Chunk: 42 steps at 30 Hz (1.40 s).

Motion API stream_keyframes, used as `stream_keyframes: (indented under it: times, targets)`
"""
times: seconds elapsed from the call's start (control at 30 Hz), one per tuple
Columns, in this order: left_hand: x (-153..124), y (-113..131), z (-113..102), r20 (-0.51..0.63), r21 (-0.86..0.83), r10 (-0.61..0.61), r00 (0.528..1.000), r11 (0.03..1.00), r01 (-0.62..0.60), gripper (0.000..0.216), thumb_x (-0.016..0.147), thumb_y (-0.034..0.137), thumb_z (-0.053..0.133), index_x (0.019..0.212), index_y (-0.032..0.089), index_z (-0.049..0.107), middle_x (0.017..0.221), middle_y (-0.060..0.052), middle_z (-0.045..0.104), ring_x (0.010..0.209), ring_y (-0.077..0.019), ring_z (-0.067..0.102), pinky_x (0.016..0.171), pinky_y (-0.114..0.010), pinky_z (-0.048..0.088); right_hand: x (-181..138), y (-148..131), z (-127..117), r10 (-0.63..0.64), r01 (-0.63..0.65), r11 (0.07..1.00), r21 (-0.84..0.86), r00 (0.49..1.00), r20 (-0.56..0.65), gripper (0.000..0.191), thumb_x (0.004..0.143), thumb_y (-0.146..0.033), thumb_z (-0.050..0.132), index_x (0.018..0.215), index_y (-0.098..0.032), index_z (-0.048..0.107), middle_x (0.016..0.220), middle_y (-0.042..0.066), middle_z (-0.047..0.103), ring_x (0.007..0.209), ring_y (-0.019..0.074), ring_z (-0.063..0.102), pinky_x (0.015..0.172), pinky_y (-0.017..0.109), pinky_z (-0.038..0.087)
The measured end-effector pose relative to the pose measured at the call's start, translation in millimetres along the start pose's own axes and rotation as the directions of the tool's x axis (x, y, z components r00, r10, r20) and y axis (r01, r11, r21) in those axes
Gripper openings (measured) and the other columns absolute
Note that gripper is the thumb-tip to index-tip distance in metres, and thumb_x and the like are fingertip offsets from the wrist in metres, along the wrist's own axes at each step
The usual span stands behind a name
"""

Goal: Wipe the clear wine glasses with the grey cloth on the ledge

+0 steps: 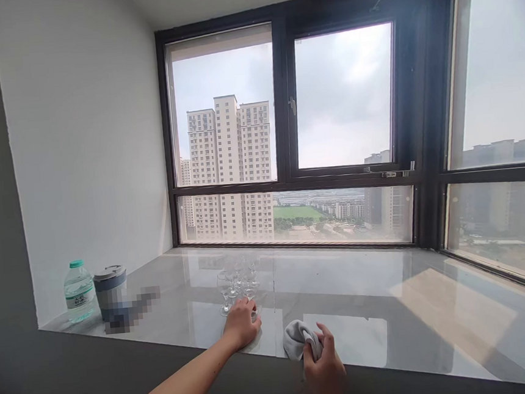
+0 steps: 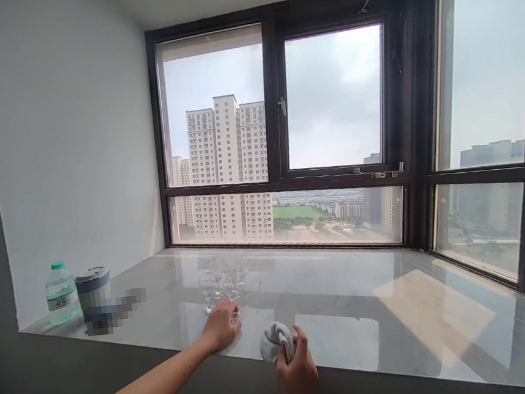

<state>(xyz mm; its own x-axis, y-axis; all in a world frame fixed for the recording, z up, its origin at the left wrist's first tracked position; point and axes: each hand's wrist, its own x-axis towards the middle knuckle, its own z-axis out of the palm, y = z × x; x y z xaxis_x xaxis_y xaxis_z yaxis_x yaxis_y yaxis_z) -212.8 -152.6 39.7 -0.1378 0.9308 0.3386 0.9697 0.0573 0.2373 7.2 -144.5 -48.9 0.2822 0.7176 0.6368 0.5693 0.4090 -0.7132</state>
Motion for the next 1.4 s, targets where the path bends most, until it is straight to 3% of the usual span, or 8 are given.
stream_keyframes:
  times: [0.83,1.4]
  targets:
    - [1.0,-3.1,3.5,-0.016,-0.020,0.008,1.000,1.000,-0.008,0.015,0.083,0.032,0.054,0.093,0.023,0.062,0.105,-0.006,0.065,0.104,-0.0242,0.057,0.088,-0.032,0.042,2.0,4.5,2.5,0.000,0.000,1.000,0.011,1.000,0.006,0.044,0.089,-0.049,0.043,0.121,-0.023,0.057,0.095,0.009,0.075,0.074,0.0256,0.072,0.056,0.029,0.049]
    - [0.0,0.9,-0.3,0.002,-0.001,-0.008,1.000,1.000,0.008,0.016,0.084,0.031,0.054,0.095,0.023,0.063,0.107,-0.006,0.065,0.106,-0.0242,0.057,0.092,-0.032,0.041,1.7,9.5,3.9,0.020,-0.021,1.000,0.019,0.999,0.038,0.044,0.088,-0.050,0.048,0.122,-0.024,0.058,0.099,0.007,0.076,0.081,0.0269,0.073,0.062,0.030,0.050]
